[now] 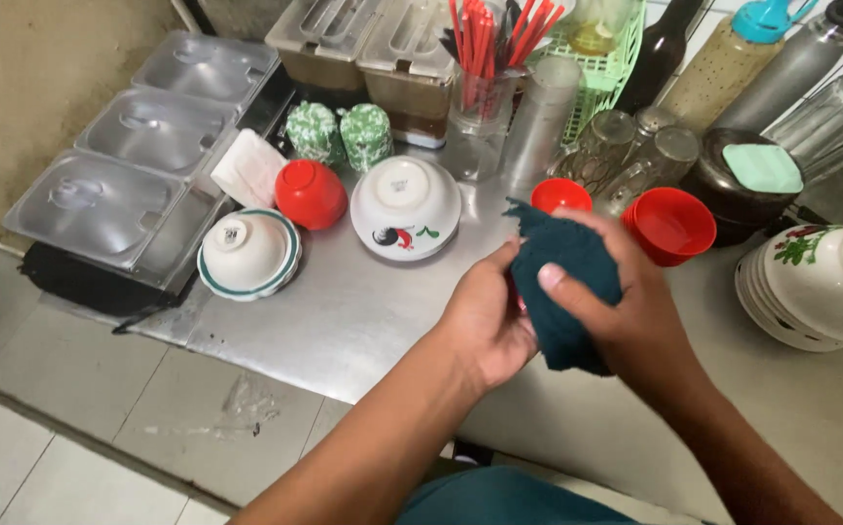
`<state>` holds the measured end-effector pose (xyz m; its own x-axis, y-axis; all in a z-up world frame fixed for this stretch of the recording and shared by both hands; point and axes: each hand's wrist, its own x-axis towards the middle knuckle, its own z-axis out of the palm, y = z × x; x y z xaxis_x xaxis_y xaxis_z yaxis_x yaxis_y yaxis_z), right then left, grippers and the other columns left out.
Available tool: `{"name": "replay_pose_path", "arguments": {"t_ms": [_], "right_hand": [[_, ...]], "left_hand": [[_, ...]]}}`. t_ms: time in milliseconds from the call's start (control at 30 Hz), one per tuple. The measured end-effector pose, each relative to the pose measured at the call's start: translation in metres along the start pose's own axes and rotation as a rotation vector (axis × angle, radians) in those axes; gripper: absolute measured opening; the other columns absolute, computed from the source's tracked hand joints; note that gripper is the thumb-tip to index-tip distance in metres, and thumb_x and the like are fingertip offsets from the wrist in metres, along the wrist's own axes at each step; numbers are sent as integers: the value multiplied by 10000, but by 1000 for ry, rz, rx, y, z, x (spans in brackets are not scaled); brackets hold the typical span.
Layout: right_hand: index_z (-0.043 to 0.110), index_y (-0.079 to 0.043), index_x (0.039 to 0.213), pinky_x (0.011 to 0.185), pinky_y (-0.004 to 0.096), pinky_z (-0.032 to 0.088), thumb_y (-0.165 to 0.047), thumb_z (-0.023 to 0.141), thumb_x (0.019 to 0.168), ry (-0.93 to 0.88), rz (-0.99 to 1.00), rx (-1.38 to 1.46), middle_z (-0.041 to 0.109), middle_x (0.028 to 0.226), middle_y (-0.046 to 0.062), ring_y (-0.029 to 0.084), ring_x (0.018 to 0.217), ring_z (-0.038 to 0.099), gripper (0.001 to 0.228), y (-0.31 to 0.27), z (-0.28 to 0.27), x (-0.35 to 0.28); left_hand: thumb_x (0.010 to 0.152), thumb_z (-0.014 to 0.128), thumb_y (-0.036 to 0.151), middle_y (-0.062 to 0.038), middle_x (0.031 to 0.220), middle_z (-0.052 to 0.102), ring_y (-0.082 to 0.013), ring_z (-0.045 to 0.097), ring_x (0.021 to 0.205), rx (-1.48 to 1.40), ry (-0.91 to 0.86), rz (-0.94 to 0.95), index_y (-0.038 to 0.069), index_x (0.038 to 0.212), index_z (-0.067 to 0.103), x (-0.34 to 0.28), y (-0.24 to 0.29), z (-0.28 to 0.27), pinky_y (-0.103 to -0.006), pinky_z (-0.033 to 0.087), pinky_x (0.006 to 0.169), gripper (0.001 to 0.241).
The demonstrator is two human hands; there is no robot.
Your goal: Wiping small plastic bowls with a cloth at a counter.
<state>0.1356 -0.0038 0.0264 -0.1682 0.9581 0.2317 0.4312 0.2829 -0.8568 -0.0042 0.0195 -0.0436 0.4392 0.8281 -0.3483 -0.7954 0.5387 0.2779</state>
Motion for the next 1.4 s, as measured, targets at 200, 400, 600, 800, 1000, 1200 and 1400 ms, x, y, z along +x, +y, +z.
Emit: {"name": "replay_pose_path", "arguments": {"t_ms": [200,400,600,800,1000,1200,1400], "right_hand": [[588,-88,1241,798,335,511,-334,639,948,43,319,321,651,1053,36,135,908,613,386,31,-5,9],[588,-111,1332,946,325,548,-448,445,1027,38,505,915,689,1242,33,141,1063,689,477,29,-10,9],[581,-80,1376,952,351,513,-363,431,1062,76,357,691,669,1279,48,168,1093,648,448,20,5,-4],[489,-67,1417,933,366,545,-211,703,884,-157,91,418,631,1309,54,154,1133,623,591,54,-16,-12],[617,-121,1443,560,524,418,-476,444,1088,-78,546,663,696,1161,153,359,824,575,531,24,-18,4],[623,-92,1243,866,350,563,-435,469,1000,-34,645,853,727,1080,46,176,918,699,447,35,-19,11],[678,-41,1234,815,298,482,-292,586,1043,-58,258,281,654,1050,11,99,910,588,329,49,-23,3]], "left_hand": [[1096,350,366,-123,1291,646,-270,654,1159,-31,-35,48,79,1304,541,-16,-5,21,-454,542,1015,403],[1099,422,371,-132,1253,659,-256,667,1124,-72,-71,66,34,1272,551,-23,-10,30,-437,554,985,400],[1146,470,315,-127,1180,617,-220,638,1015,152,-33,224,2,1244,542,-9,-18,8,-381,570,886,336],[1074,513,228,-164,1181,680,-225,707,1007,251,-138,108,-45,1234,601,-42,-3,31,-353,611,910,328],[1077,531,265,-156,1102,693,-222,713,912,366,-120,100,-33,1175,608,-16,5,28,-367,613,834,323],[1067,576,285,-2,840,694,-41,540,568,704,-155,-17,54,1065,682,-31,11,31,-212,409,471,254],[985,554,216,-11,691,634,-75,460,455,872,-11,46,73,967,681,-10,-11,18,-271,311,377,192]]}}
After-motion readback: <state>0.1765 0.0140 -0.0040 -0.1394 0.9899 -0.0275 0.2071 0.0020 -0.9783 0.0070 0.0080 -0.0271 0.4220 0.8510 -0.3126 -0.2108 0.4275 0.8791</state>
